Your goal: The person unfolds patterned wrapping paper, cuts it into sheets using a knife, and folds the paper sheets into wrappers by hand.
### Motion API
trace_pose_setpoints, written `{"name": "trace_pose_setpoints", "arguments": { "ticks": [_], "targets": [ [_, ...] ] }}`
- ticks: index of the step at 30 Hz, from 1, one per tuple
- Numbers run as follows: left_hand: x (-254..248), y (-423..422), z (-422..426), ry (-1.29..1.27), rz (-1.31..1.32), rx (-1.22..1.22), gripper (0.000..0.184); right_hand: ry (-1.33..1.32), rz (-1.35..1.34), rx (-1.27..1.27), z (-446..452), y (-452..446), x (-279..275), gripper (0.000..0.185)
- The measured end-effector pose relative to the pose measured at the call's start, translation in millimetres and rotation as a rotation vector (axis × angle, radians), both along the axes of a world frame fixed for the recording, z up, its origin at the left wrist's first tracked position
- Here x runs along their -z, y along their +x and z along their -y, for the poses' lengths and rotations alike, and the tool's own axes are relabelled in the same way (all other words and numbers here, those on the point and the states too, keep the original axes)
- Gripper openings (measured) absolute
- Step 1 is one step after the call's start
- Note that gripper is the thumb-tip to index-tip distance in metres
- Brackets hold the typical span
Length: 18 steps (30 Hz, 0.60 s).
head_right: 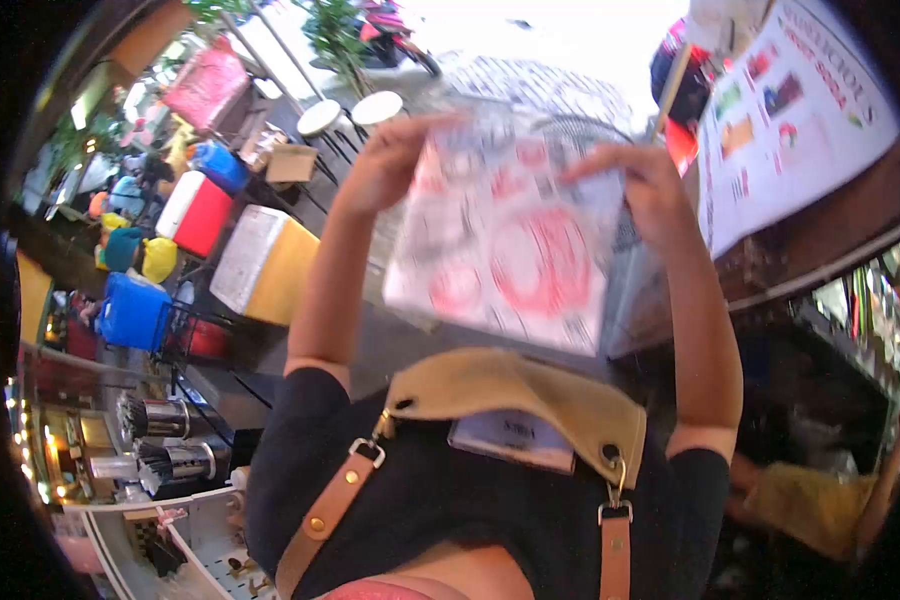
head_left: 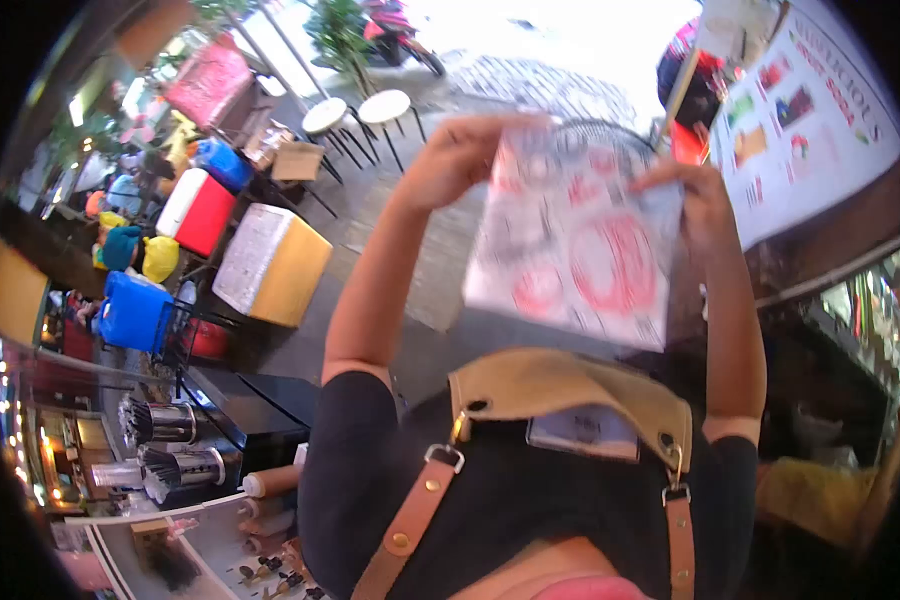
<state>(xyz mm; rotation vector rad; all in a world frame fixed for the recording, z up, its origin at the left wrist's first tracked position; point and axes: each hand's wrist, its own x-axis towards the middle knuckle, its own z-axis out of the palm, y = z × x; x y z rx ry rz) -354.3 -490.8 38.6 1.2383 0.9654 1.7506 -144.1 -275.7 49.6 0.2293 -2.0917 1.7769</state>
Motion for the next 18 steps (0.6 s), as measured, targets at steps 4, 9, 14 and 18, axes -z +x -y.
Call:
{"name": "trace_pose_setpoints", "arguments": {
  "ticks": [4, 9, 14, 18],
  "targets": [
    [5.7, 22.2, -14.8, -0.077, 0.264, -0.144, 0.017, 0.237, -0.040, 0.213, -2.1, 6.2, -2.7, 0.040],
    [30.3, 36.5, -25.3, -0.190, 0.195, -0.208, 0.024, 0.133, 0.004, 0.220, -13.3, 11.6, 16.7, 0.041],
    [38.0, 42.3, -44.5, -0.274, -0.006, -0.244, 0.028, -0.133, 0.087, 0.218, -14.4, 19.1, 29.7, 0.038],
    [43.5, 44.8, -61.7, -0.245, -0.074, -0.065, 0.027, -0.262, 0.110, 0.196, -18.3, 31.2, 39.4, 0.037]
  ]
}}
